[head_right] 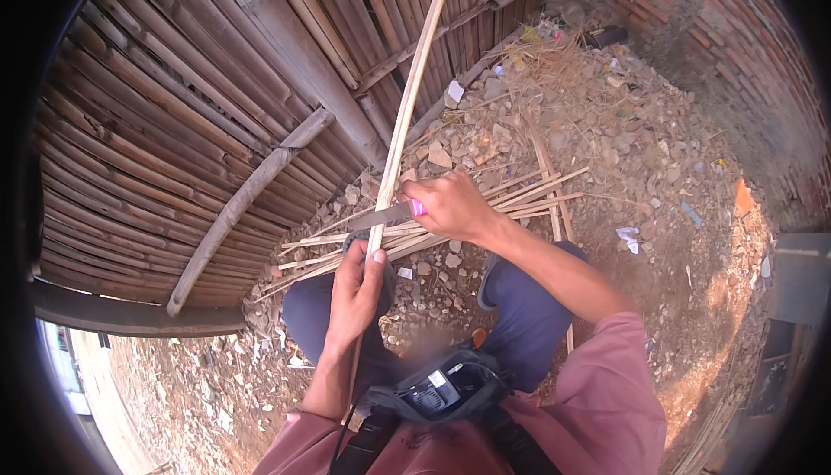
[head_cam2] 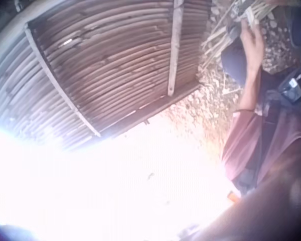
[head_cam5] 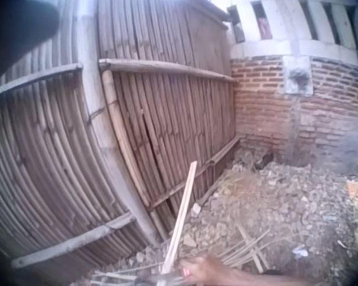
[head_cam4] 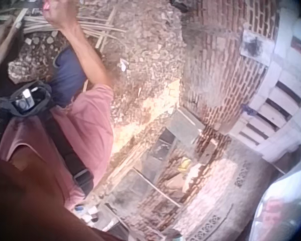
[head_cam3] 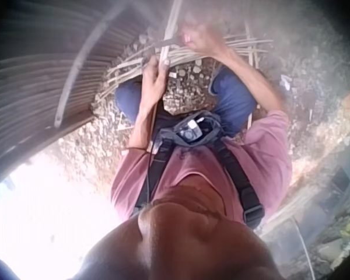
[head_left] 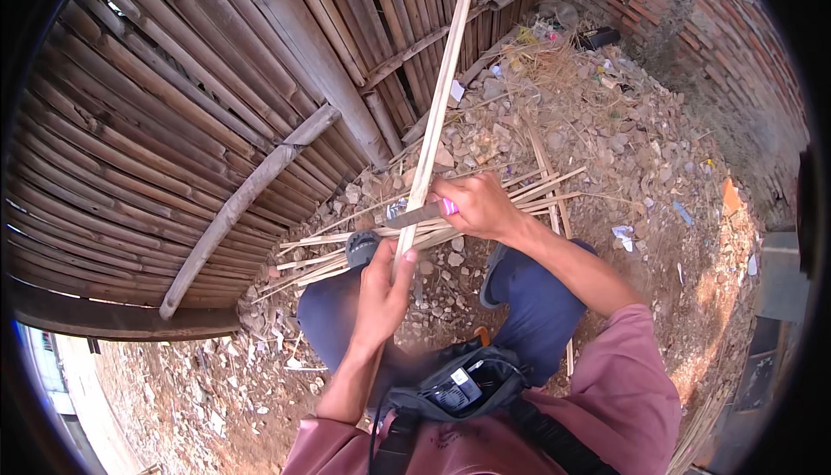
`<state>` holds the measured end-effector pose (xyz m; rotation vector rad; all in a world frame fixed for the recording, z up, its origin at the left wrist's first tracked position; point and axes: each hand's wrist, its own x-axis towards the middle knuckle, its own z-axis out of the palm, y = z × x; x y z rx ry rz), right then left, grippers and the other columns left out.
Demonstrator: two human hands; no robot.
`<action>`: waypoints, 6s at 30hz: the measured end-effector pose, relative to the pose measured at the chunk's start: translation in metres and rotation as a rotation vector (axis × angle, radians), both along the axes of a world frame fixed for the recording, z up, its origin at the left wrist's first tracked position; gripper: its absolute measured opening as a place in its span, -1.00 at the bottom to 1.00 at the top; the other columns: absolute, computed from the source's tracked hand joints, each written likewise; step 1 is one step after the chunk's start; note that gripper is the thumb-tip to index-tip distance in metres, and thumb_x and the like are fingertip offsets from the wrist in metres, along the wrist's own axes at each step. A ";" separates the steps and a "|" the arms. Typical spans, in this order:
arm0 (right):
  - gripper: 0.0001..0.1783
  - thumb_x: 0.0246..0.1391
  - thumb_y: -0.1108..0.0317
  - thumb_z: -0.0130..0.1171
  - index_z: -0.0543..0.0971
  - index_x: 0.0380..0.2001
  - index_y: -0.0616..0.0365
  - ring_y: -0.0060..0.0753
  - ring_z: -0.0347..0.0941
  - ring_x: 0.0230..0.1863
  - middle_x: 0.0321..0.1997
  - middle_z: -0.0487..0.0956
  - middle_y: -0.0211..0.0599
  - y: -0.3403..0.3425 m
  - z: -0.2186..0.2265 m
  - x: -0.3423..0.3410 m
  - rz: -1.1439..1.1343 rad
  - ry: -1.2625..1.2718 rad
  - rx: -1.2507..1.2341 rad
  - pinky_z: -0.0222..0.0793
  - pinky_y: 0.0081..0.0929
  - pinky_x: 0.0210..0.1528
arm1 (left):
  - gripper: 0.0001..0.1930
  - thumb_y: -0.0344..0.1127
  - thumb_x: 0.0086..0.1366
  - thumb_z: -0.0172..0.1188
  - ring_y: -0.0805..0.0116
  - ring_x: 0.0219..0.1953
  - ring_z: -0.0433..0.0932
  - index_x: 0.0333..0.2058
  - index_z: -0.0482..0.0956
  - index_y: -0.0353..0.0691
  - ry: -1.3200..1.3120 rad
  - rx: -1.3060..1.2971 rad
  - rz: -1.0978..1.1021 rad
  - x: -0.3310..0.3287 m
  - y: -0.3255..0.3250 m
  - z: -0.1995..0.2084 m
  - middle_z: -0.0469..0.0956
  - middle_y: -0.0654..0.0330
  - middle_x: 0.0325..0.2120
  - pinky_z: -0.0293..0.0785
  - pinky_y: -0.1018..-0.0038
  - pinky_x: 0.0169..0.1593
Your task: The person strips layers from a thin piece of bamboo using a knife, holding the bamboo piece with one hand and drawing the knife along its surface with the other.
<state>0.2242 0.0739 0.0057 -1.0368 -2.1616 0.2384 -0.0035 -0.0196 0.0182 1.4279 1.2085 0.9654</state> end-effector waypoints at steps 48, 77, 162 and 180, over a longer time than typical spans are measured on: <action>-0.92 0.21 0.39 0.19 0.61 -0.30 0.15 0.09 0.62 -0.59 -0.62 0.61 -0.04 -0.008 -0.007 -0.026 -0.073 -0.051 -0.051 0.48 -0.02 -0.53 | -0.60 -0.08 0.73 -0.17 0.51 -0.58 0.22 -0.24 0.42 -0.26 0.099 -0.092 -0.028 -0.006 -0.003 -0.004 0.32 0.30 -0.61 0.18 0.41 -0.48; -0.89 0.20 0.36 0.21 0.62 -0.34 0.17 0.13 0.62 -0.59 -0.66 0.58 0.00 0.015 -0.002 0.003 -0.179 -0.004 -0.094 0.49 0.01 -0.50 | -0.79 -0.24 0.61 0.14 0.26 -0.59 0.54 -0.14 0.52 -0.29 0.285 0.019 0.011 -0.003 -0.005 0.008 0.54 0.09 -0.61 0.41 0.28 -0.43; -0.88 0.11 0.36 0.29 0.64 -0.32 0.16 0.04 0.67 -0.51 -0.57 0.64 -0.06 0.006 -0.007 0.002 -0.123 0.065 -0.069 0.50 -0.05 -0.47 | -0.87 -0.32 0.60 0.20 0.76 -0.57 0.24 -0.15 0.45 -0.19 -0.047 -0.092 -0.023 -0.008 -0.007 -0.013 0.38 0.52 -0.57 0.11 0.65 -0.51; -0.61 0.24 0.17 0.35 0.45 -0.05 0.13 -0.15 0.70 -0.32 -0.24 0.67 -0.21 -0.009 0.016 0.015 0.042 0.230 -0.090 0.57 -0.25 -0.28 | -0.80 -0.23 0.58 0.22 0.66 -0.44 0.33 -0.13 0.59 -0.27 -0.112 -0.211 0.011 -0.014 -0.005 -0.004 0.46 0.45 -0.49 0.25 0.57 -0.37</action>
